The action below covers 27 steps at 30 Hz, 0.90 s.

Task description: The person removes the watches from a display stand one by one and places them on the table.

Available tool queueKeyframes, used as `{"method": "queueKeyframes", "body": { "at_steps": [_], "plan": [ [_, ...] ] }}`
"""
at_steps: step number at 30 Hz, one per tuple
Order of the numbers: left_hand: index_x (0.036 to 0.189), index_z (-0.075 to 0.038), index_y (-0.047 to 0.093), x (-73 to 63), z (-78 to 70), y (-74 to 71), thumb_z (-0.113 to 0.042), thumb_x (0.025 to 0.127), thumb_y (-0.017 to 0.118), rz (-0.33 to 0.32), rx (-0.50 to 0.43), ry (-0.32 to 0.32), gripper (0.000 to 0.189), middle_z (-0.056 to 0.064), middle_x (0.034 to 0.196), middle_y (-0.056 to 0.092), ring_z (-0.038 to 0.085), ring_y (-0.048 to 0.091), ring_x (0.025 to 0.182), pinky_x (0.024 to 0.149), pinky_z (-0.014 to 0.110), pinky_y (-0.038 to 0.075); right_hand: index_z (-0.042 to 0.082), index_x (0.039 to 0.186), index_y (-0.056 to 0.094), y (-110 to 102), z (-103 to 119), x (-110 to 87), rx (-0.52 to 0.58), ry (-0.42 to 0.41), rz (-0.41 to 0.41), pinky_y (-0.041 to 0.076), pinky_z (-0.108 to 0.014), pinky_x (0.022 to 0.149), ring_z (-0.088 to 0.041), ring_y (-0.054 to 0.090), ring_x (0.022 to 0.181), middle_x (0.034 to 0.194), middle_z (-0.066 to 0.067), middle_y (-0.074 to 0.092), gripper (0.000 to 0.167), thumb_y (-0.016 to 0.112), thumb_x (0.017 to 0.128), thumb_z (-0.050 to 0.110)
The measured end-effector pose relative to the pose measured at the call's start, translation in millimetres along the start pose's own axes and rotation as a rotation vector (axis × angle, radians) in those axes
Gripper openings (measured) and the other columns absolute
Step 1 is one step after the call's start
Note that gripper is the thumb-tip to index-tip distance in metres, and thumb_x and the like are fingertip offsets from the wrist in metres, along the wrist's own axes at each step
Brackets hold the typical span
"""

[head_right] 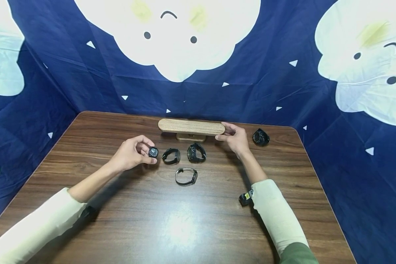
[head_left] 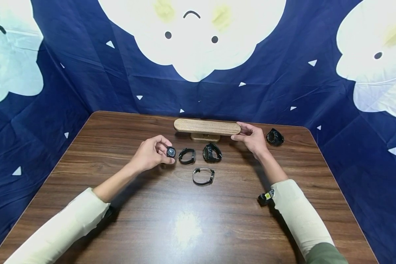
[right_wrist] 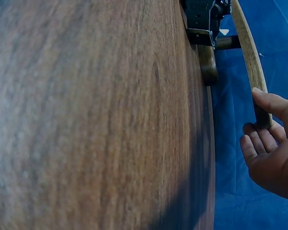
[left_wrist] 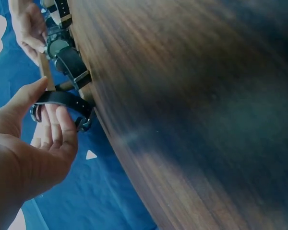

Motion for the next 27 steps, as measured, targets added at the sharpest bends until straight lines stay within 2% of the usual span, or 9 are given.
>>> {"method": "queueKeyframes", "body": {
  "at_steps": [9,17,27],
  "plan": [
    [0.121,-0.006,0.071,-0.4,6.2,6.7,-0.009,0.074,0.104,0.084,0.032,-0.021,0.057,0.007,0.094,0.082,0.013,0.072,0.080,0.073,0.025,0.058,0.007,0.157,0.066,0,-2,0.9,-0.016,0.006,0.001,0.059,-0.009,0.093,-0.039,0.069,0.144,0.155,-0.024,0.070,0.071,0.092,0.091,0.001],
    [0.120,-0.003,0.070,-0.5,10.0,14.2,-0.004,0.072,0.103,0.172,0.008,-0.028,0.059,0.010,0.095,0.082,0.016,0.074,0.080,0.071,0.026,0.063,0.006,0.157,0.066,0,-1,0.9,-0.005,0.002,0.002,0.059,-0.009,0.093,-0.039,0.068,0.144,0.155,-0.024,0.069,0.071,0.091,0.091,-0.001],
    [0.123,0.000,0.071,-4.4,8.7,21.2,0.000,0.074,0.102,0.257,-0.011,-0.040,0.058,0.010,0.097,0.083,0.016,0.077,0.084,0.077,0.025,0.065,0.004,0.157,0.066,0,0,0.5,0.002,-0.007,0.003,0.060,-0.010,0.092,-0.040,0.069,0.143,0.153,-0.025,0.070,0.071,0.090,0.090,-0.004]
  ]
}}
Point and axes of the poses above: each hand's wrist, its own x-axis towards the middle knuckle, its own y-axis out of the palm, z = x × y, the point moved 4 cm from there along x, towards the middle knuckle
